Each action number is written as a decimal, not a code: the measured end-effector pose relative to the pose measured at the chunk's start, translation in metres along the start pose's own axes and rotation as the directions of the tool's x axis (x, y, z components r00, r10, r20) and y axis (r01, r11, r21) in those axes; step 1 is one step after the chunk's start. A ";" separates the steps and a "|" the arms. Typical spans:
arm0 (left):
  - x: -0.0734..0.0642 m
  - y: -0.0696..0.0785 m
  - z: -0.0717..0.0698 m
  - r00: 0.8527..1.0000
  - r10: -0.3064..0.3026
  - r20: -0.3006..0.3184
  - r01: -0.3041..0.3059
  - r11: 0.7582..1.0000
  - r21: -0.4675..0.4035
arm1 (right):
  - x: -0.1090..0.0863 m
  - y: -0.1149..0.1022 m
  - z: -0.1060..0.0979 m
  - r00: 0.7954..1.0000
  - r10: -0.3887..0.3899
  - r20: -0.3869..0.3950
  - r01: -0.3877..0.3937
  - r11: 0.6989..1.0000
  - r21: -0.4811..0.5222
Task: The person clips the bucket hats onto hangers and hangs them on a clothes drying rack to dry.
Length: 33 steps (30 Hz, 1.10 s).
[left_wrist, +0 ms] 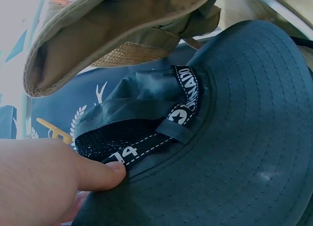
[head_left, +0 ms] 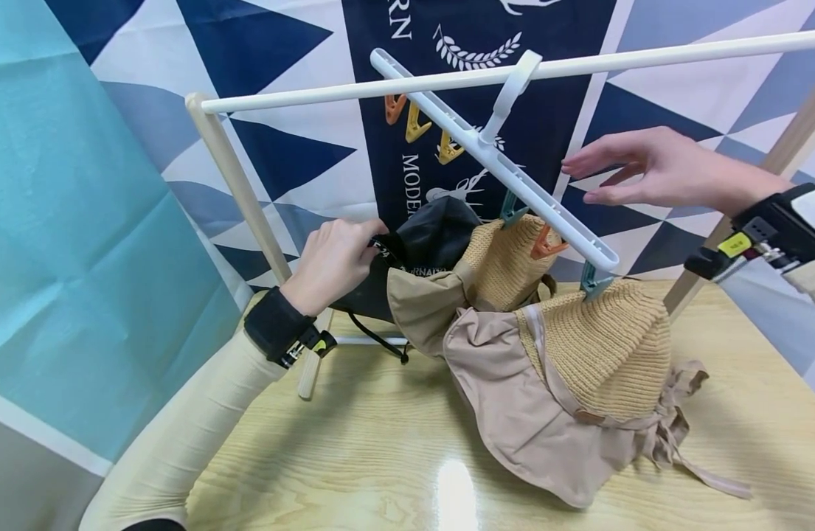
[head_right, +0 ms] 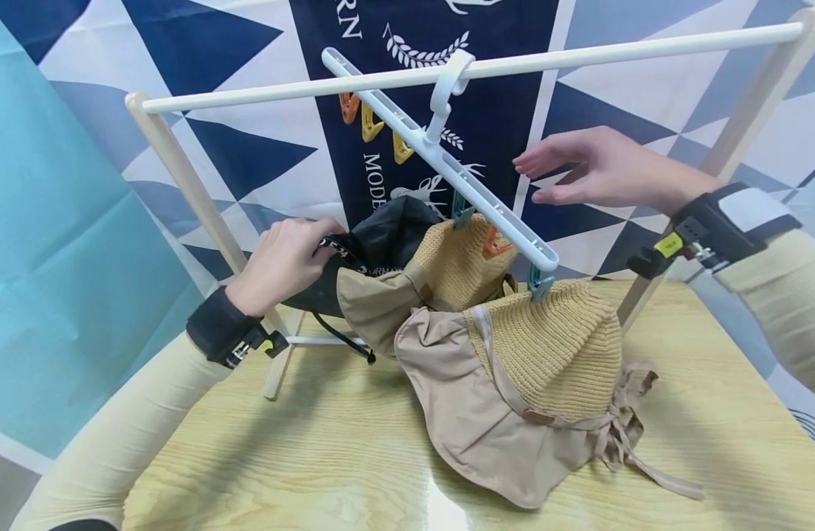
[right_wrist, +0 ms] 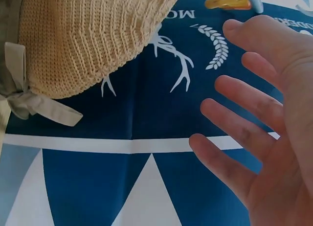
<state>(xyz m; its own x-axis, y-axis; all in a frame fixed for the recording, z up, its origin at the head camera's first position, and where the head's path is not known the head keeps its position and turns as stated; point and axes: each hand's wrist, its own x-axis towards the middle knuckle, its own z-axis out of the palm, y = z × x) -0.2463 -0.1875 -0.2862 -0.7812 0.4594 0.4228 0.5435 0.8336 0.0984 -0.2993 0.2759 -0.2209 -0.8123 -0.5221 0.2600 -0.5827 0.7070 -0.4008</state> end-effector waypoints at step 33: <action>0.000 -0.003 0.005 1.000 -0.010 0.029 0.010 1.000 -0.006 | 0.113 -0.067 0.013 0.967 -0.060 0.247 0.053 0.998 0.035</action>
<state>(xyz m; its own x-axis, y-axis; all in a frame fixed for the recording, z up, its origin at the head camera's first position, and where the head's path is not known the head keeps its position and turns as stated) -0.2498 -0.1889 -0.2910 -0.7952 0.4597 0.3953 0.5373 0.8365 0.1081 -0.3517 0.1630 -0.1761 -0.7443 -0.6653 0.0582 -0.6236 0.6612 -0.4171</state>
